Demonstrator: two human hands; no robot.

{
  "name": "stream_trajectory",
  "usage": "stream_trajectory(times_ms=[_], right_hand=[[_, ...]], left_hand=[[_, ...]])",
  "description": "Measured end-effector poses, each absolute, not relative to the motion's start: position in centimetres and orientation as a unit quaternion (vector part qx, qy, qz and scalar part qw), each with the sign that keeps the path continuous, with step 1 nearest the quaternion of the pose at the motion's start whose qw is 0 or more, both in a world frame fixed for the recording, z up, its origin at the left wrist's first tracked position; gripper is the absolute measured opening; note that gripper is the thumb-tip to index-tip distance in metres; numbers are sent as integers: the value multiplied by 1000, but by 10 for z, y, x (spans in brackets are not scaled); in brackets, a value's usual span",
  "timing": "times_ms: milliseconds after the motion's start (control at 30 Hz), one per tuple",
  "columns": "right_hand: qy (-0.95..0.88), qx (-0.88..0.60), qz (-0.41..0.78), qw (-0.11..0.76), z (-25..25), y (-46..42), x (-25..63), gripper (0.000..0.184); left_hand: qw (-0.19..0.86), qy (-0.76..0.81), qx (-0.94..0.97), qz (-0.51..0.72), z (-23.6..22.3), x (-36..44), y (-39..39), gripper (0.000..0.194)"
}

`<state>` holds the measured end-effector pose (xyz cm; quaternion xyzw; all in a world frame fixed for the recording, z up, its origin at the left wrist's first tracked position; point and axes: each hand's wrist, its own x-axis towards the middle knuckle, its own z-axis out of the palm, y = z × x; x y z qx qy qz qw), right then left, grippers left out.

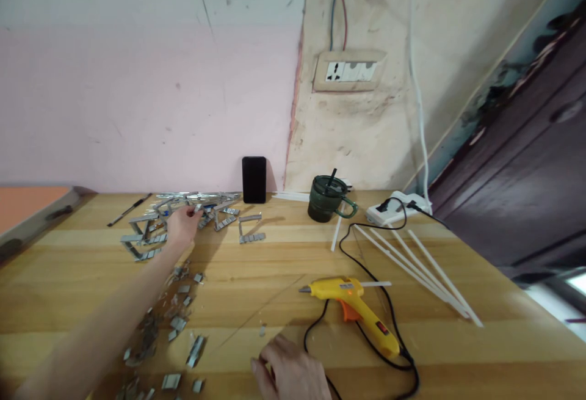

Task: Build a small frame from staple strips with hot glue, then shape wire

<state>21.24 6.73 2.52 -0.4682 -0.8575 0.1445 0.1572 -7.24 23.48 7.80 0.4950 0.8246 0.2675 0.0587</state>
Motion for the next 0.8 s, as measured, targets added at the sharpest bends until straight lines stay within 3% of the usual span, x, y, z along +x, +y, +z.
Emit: stream_trajectory(times_ms=[267,467,633,800], right_hand=[[-861,-465,146,145,31,66,210,16],[-843,-478,180,166,37,67,211,17],[-800,-465,276,258,67,67,216,16],[-760,-426,336,358,115,66,212,14]], left_hand=[[56,804,494,326,108,-78,219,29],[102,756,511,397,151,-77,166,25],[204,691,549,425,171,-65,99,27],[401,624,519,424,159,-45,52,26]])
